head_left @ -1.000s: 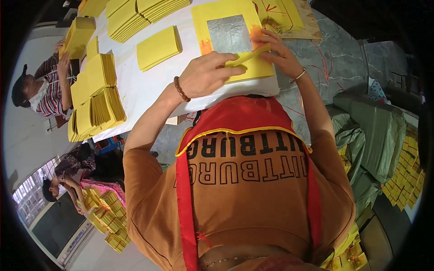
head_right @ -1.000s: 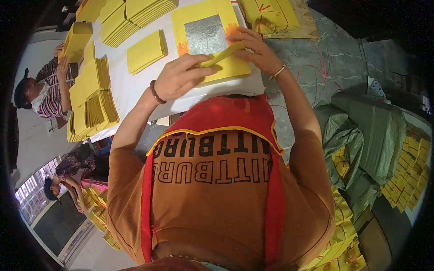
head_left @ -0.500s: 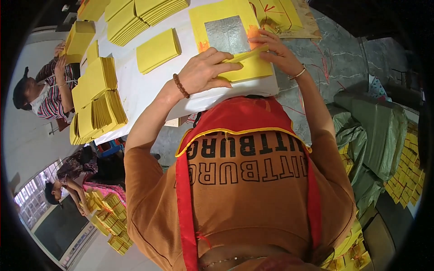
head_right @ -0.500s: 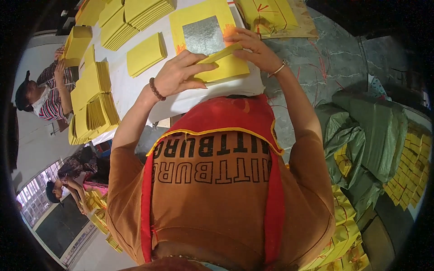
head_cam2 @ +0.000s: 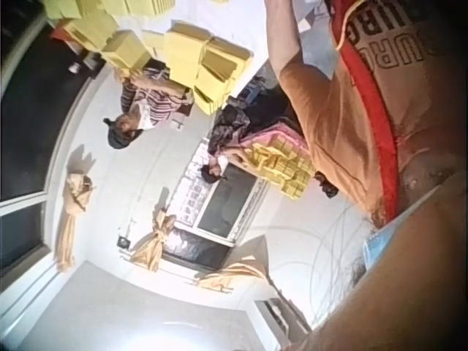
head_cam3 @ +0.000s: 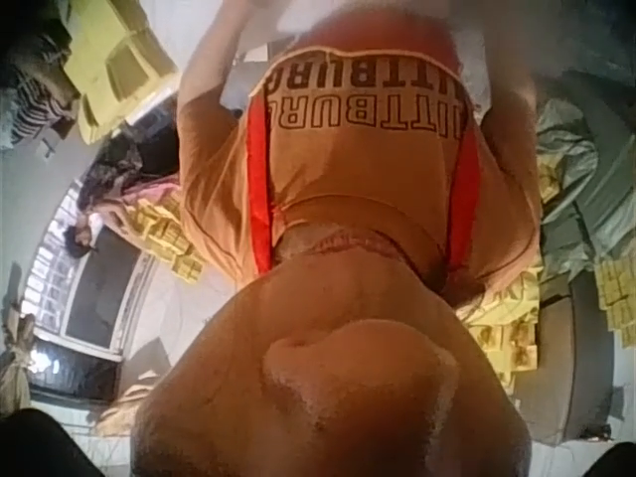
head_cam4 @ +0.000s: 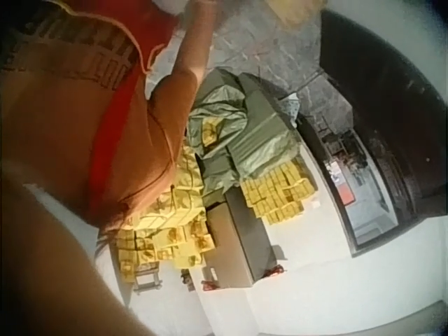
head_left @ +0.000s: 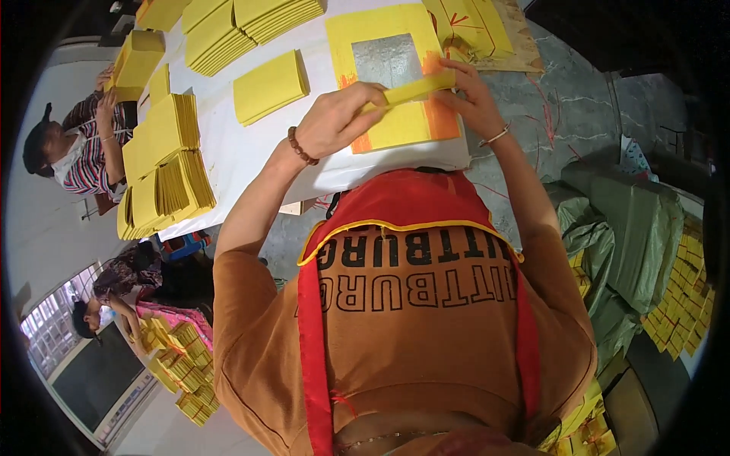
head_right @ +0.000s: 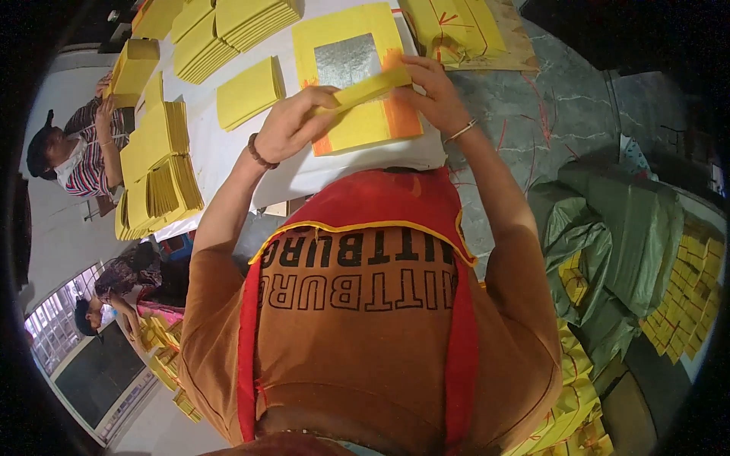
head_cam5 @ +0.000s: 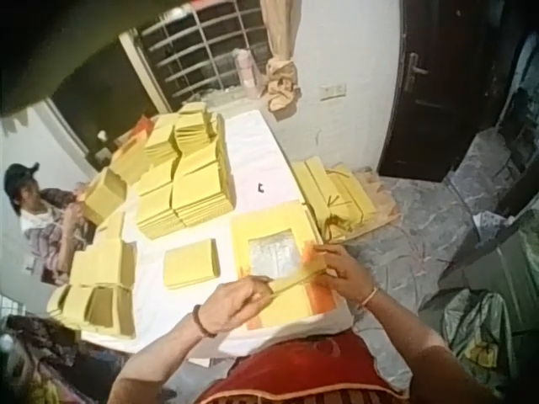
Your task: Manual assembly of paper sheets, placing yellow pages onto a foil-centered base paper.
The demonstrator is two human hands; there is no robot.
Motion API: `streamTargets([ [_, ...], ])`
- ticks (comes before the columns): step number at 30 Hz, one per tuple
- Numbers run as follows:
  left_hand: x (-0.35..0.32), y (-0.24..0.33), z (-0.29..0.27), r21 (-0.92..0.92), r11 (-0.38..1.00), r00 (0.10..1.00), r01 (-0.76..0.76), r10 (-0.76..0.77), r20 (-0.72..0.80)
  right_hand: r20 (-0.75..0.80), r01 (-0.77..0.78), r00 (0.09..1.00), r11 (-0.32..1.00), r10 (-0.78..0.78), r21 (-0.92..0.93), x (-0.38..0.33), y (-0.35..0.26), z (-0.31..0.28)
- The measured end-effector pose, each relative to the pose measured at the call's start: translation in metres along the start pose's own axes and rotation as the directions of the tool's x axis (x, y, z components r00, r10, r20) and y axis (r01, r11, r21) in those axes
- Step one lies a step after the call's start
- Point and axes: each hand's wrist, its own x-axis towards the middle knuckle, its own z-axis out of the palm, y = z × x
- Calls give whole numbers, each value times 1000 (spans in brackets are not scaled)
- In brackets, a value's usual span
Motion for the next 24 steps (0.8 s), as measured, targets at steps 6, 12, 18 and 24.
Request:
streamTargets([
  [6,-6,-12,-15,178,984,1000,-13,18,-23,-25,63,998,998,-63,6,1,7,4],
  [12,-17,-13,-8,628,759,953,-174,289,-85,-29,301,943,884,-332,-358,8,-24,-4],
  [18,-29,-5,4,355,926,958,-125,206,-199,271,342,923,903,-272,-259,1,-29,-16],
  [24,1,-18,5,-138,876,800,462,-479,-362,-26,-313,946,931,323,188,16,-34,6],
])
